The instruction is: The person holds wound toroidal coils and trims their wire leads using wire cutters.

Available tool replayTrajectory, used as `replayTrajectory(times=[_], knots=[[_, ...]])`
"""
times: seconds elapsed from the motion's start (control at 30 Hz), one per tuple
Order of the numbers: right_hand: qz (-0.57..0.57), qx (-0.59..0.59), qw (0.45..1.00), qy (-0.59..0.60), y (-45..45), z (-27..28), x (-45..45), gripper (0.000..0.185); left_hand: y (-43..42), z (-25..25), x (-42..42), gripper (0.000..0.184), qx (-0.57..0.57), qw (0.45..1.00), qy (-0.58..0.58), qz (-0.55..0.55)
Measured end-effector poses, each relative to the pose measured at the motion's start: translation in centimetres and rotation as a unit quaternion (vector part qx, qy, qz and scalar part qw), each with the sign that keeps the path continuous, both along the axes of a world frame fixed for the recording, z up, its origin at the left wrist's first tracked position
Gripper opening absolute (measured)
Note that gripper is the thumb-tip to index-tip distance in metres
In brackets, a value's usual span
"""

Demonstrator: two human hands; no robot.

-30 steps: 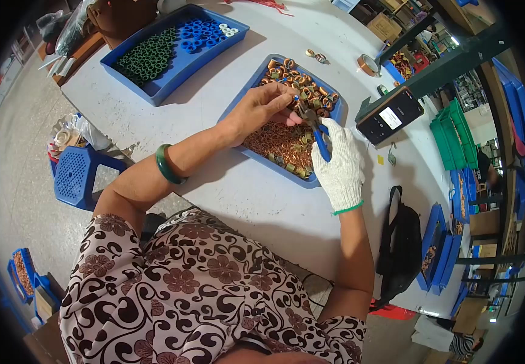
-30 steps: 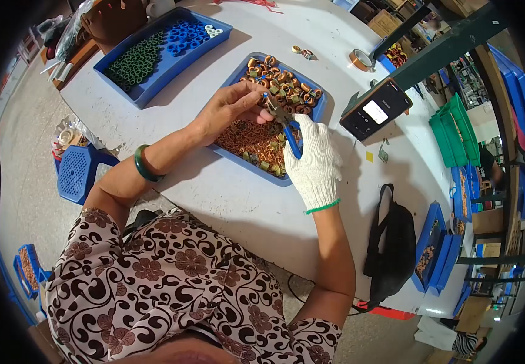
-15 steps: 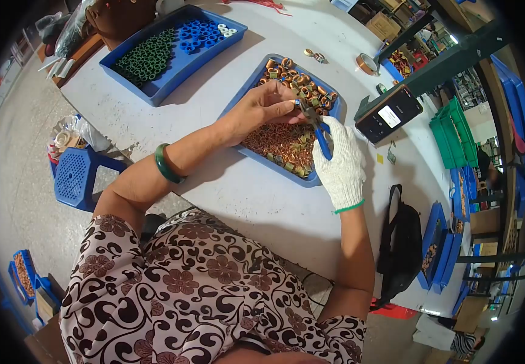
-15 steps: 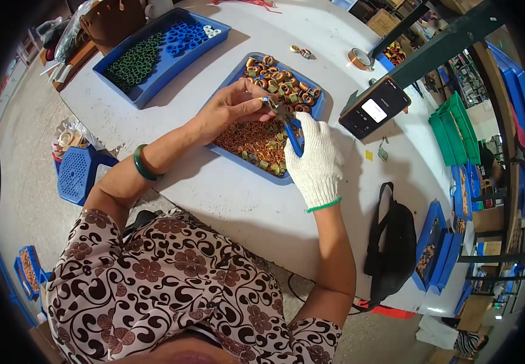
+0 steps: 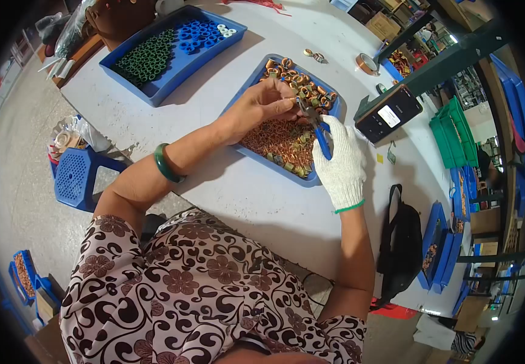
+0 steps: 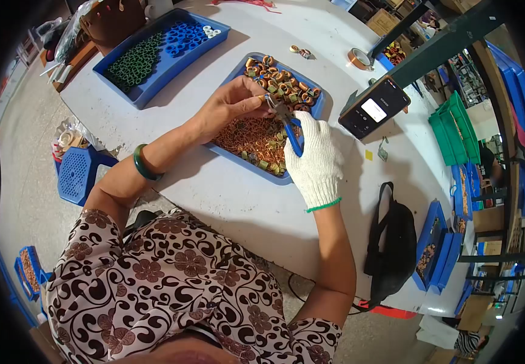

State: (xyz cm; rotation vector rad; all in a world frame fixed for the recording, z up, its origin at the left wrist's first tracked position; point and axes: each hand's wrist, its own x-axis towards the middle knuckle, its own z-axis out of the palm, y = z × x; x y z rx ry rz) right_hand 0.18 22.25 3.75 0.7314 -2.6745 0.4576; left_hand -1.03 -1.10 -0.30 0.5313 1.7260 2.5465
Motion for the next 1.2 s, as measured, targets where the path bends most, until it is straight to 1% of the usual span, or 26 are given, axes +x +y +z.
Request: replayTrajectory(times=[0.07,0.27,0.37,0.47,0.57,0.67,0.77,0.87,0.97,1.07,1.2], knots=[[0.003,0.003,1.0,-0.001,-0.2,0.3,0.2,0.052,-0.1,-0.2,-0.1,0.02,-0.007,1.0,0.002,0.007],[0.001,0.025,1.0,-0.003,-0.1,0.7,0.2,0.054,0.3,0.1,0.1,0.038,-0.023,0.999,-0.015,0.017],[0.012,0.024,0.998,0.049,-0.3,0.6,0.3,0.046,0.1,0.3,0.3,0.042,-0.025,0.999,-0.028,-0.024],[0.01,0.017,0.999,0.046,-0.4,0.4,0.2,0.046,0.1,-0.3,-0.1,0.038,-0.037,0.999,0.005,-0.016],[0.006,0.036,0.998,0.058,-0.4,0.8,0.3,0.045,0.1,0.5,0.5,0.035,-0.032,0.999,-0.004,-0.031],[0.005,0.037,0.997,0.063,-0.3,0.6,0.1,0.044,0.1,0.2,0.3,0.032,-0.045,0.998,0.016,-0.036],[0.0,0.051,0.996,0.07,-0.3,0.9,0.2,0.044,0.0,0.7,0.6,0.034,-0.089,0.995,0.029,-0.022],[-0.002,0.051,0.996,0.073,-0.3,0.7,0.1,0.045,0.2,0.3,0.3,0.042,-0.091,0.995,0.032,0.002],[0.002,0.053,0.996,0.071,-0.2,0.8,0.2,0.045,0.2,0.2,0.3,0.044,-0.088,0.995,0.051,-0.004],[0.003,0.049,0.997,0.06,-0.3,0.9,0.3,0.045,0.2,0.4,0.3,0.042,-0.081,0.997,0.019,-0.004],[0.003,0.053,0.996,0.066,-0.4,0.9,0.3,0.046,0.2,0.5,0.4,0.042,-0.106,0.993,0.042,0.008]])
